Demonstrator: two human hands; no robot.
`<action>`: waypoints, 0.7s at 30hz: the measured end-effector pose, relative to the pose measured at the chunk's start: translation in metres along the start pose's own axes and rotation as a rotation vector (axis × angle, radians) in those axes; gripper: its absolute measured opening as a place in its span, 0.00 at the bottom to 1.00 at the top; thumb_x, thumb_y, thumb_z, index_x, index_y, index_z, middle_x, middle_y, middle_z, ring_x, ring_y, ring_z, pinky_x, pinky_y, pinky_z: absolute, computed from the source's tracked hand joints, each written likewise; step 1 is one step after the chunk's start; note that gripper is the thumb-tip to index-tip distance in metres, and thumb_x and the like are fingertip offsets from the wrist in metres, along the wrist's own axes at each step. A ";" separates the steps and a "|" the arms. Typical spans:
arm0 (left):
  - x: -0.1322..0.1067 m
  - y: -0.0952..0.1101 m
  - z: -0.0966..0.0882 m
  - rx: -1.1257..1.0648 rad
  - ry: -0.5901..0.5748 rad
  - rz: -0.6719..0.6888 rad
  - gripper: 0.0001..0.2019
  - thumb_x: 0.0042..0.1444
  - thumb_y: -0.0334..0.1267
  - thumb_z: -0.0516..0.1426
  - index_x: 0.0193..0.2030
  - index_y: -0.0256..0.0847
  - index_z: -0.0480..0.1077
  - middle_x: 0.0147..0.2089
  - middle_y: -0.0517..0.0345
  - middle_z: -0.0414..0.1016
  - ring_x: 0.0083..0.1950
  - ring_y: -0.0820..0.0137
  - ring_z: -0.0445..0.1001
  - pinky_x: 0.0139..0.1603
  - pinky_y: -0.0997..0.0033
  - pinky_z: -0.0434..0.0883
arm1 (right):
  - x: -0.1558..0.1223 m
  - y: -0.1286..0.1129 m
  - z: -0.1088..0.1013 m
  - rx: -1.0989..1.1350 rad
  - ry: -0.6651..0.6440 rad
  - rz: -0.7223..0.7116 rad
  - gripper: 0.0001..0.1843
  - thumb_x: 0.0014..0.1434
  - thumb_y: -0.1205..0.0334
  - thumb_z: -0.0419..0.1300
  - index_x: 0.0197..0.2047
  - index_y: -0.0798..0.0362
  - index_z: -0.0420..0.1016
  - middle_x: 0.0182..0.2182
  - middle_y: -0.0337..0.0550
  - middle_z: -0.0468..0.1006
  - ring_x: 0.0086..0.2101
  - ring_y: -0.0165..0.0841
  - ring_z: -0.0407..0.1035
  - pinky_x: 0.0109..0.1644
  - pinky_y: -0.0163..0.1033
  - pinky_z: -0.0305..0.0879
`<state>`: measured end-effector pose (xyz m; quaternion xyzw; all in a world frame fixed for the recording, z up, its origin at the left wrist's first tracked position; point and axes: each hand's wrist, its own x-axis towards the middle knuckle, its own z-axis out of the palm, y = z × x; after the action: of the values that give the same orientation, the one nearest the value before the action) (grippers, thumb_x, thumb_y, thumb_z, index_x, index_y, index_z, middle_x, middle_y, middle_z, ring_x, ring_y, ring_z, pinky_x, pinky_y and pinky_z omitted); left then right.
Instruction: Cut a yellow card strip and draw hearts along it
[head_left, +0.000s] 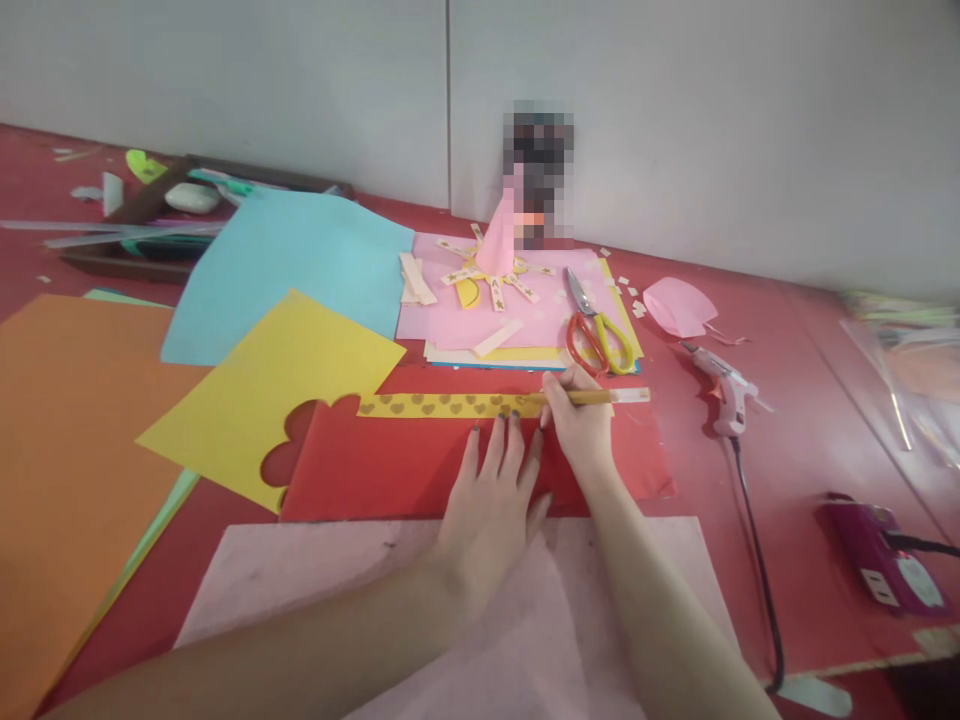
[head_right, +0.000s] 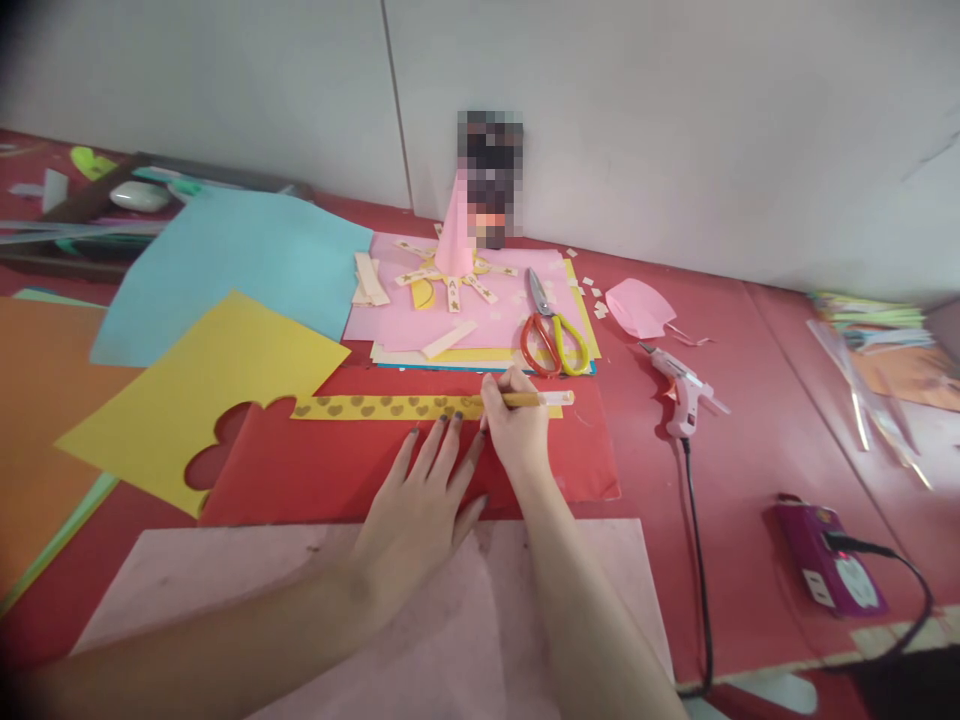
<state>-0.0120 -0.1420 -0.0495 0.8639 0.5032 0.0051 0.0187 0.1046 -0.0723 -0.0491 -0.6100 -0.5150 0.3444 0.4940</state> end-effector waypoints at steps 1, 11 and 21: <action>0.000 0.000 0.000 0.000 0.000 0.000 0.26 0.61 0.45 0.39 0.62 0.32 0.53 0.62 0.39 0.58 0.64 0.53 0.52 0.61 0.48 0.52 | 0.000 0.000 0.000 -0.016 -0.005 -0.001 0.15 0.56 0.59 0.53 0.21 0.50 0.54 0.09 0.27 0.60 0.13 0.25 0.59 0.23 0.31 0.59; 0.001 0.000 -0.005 0.030 -0.008 0.001 0.26 0.61 0.44 0.38 0.61 0.34 0.56 0.62 0.42 0.58 0.64 0.55 0.52 0.61 0.50 0.52 | -0.001 -0.001 0.001 -0.063 -0.033 -0.019 0.15 0.56 0.58 0.52 0.21 0.50 0.54 0.10 0.28 0.61 0.15 0.25 0.60 0.25 0.32 0.61; 0.001 0.000 -0.004 0.004 -0.006 -0.001 0.26 0.61 0.45 0.39 0.62 0.34 0.55 0.62 0.42 0.58 0.64 0.54 0.51 0.61 0.49 0.52 | -0.001 -0.002 0.000 -0.054 0.000 -0.005 0.15 0.54 0.61 0.52 0.19 0.50 0.53 0.10 0.27 0.58 0.14 0.24 0.56 0.22 0.32 0.58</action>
<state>-0.0115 -0.1410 -0.0459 0.8637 0.5037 0.0017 0.0185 0.1033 -0.0734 -0.0474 -0.6218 -0.5256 0.3294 0.4781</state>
